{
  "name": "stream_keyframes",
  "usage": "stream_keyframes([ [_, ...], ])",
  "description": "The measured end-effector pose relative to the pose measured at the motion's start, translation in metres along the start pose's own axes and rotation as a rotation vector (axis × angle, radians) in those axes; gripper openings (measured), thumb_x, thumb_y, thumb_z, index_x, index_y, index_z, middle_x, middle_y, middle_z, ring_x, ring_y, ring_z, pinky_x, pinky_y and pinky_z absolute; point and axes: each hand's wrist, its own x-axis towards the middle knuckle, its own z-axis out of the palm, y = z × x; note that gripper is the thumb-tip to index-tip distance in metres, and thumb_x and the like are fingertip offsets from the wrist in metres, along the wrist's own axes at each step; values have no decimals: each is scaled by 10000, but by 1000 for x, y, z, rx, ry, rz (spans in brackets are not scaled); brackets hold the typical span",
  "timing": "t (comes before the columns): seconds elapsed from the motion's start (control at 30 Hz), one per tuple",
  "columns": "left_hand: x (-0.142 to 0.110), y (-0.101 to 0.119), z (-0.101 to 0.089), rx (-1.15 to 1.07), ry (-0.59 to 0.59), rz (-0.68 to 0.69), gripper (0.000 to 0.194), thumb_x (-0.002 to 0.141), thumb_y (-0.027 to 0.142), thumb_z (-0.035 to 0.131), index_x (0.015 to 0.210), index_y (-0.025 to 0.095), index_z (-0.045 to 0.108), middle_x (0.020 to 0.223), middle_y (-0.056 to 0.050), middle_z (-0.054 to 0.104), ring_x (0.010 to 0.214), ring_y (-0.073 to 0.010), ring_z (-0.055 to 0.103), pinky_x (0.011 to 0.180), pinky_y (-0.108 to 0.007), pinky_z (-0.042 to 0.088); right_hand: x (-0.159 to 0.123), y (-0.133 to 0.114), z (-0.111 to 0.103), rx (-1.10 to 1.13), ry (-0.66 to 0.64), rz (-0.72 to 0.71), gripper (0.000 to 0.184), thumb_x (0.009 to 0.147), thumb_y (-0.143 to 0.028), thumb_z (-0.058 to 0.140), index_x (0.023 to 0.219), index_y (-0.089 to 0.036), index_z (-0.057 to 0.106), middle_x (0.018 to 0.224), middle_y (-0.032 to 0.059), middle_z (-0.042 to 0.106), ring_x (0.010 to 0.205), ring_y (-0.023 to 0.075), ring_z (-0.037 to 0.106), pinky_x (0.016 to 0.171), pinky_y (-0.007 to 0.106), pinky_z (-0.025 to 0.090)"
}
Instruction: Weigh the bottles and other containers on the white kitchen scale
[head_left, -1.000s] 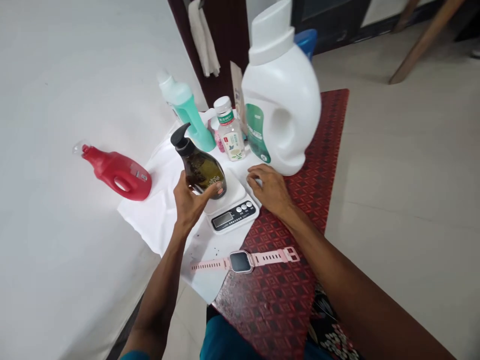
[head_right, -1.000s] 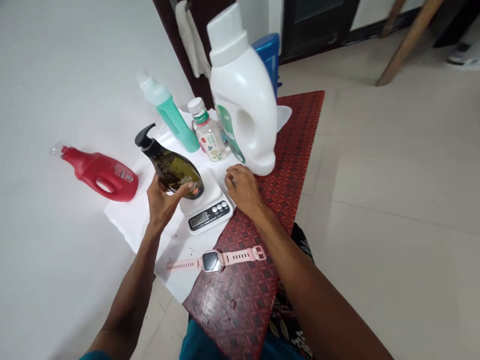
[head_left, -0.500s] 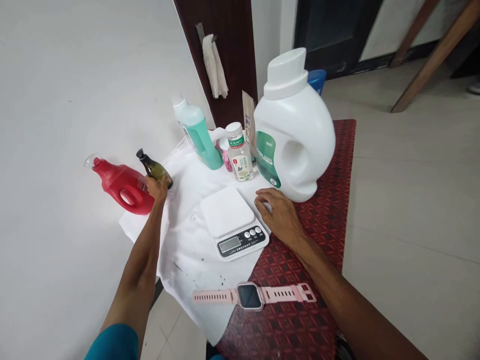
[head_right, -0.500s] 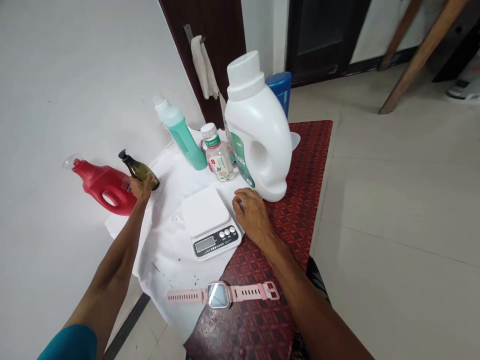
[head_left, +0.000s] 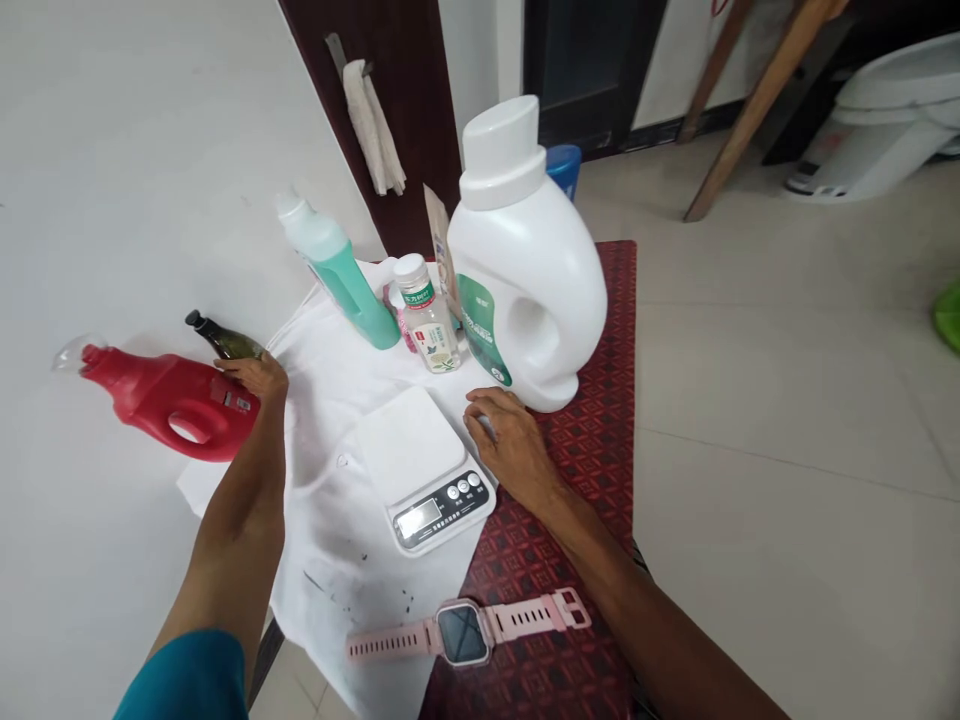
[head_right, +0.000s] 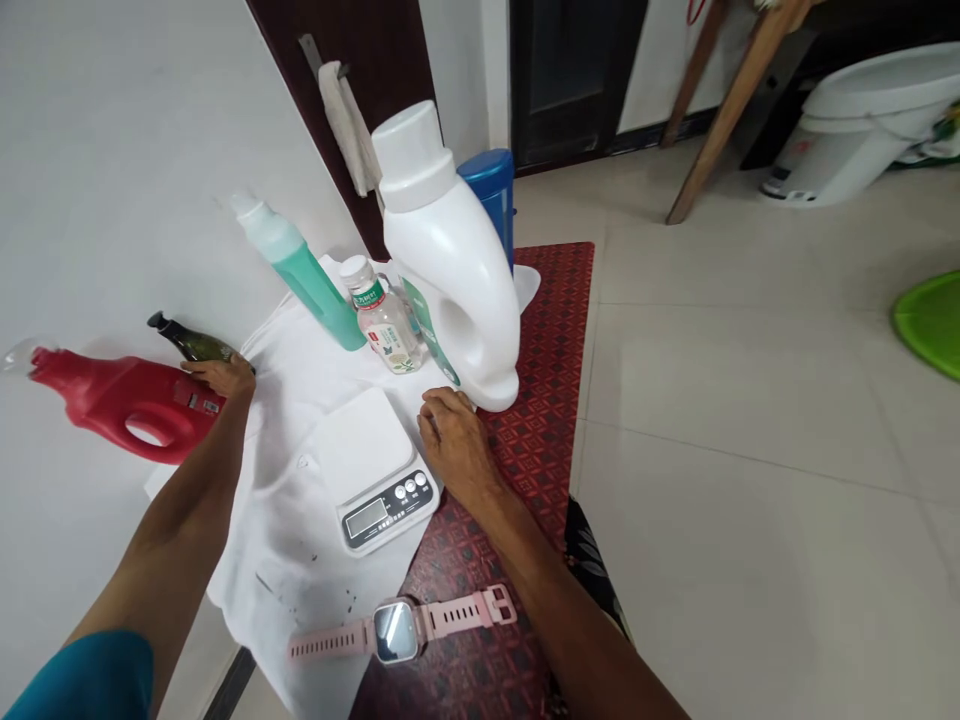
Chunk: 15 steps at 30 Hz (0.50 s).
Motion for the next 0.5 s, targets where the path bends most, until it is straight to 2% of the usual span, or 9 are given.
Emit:
stream_keyframes([
  [0.1,-1,6,-3,109,281,-160,659,925,545,796,1282,98,469,1377,-283,547,1578,-514,393,1314,-769,221,0,-2,1,0,13,1,201,1018,-135,556,901,-235,686,1126,136,775,1055,297,694,996,462,577],
  [0.13,-3,10,-5,134,333,-177,722,882,553,832,1304,86,478,1443,-321,514,1617,-551,309,1315,-792,168,0,-3,2,1,15,0,202,1014,-130,555,895,-236,681,1112,134,771,1047,297,690,991,460,575],
  [0.2,-8,19,-7,164,384,-156,789,833,574,866,1330,75,509,1521,-337,477,1672,-568,179,1329,-777,104,1,-3,3,0,12,0,198,1004,-123,558,889,-237,673,1086,129,761,1029,299,684,987,461,569],
  [0.23,-12,25,-6,168,374,-112,801,827,586,871,1340,77,526,1537,-327,478,1688,-549,157,1341,-746,105,1,-3,3,-3,8,0,195,997,-119,562,889,-238,671,1076,127,757,1025,301,683,990,463,566],
  [0.27,-17,32,-3,168,348,-56,800,828,601,868,1347,86,543,1536,-308,497,1688,-519,200,1350,-707,147,1,-2,4,-5,4,1,193,990,-114,563,888,-238,670,1070,126,753,1023,304,682,995,467,562],
  [0.33,-29,50,11,130,227,62,761,867,620,831,1373,122,558,1495,-264,562,1583,-433,442,1318,-608,328,2,-2,5,-13,1,1,189,979,-106,566,887,-236,667,1068,128,751,1021,309,682,1004,476,555],
  [0.37,-35,60,21,94,148,104,728,895,627,801,1383,145,558,1464,-242,595,1457,-376,573,1255,-543,438,2,-1,5,-16,3,1,188,976,-104,566,885,-235,665,1066,129,751,1018,310,682,1003,478,554],
  [0.43,-44,79,46,-19,-24,119,640,956,636,735,1368,177,562,1399,-205,635,1237,-285,680,1110,-438,549,2,-1,5,-19,9,-3,187,975,-104,566,877,-235,658,1063,131,752,1010,309,681,991,479,557],
  [0.5,-49,97,72,-95,-132,63,551,958,612,755,1260,183,590,1319,-178,659,1149,-263,687,1039,-406,560,2,-1,5,-16,15,-11,191,977,-105,567,867,-237,652,1059,129,755,1003,305,682,975,473,562],
])
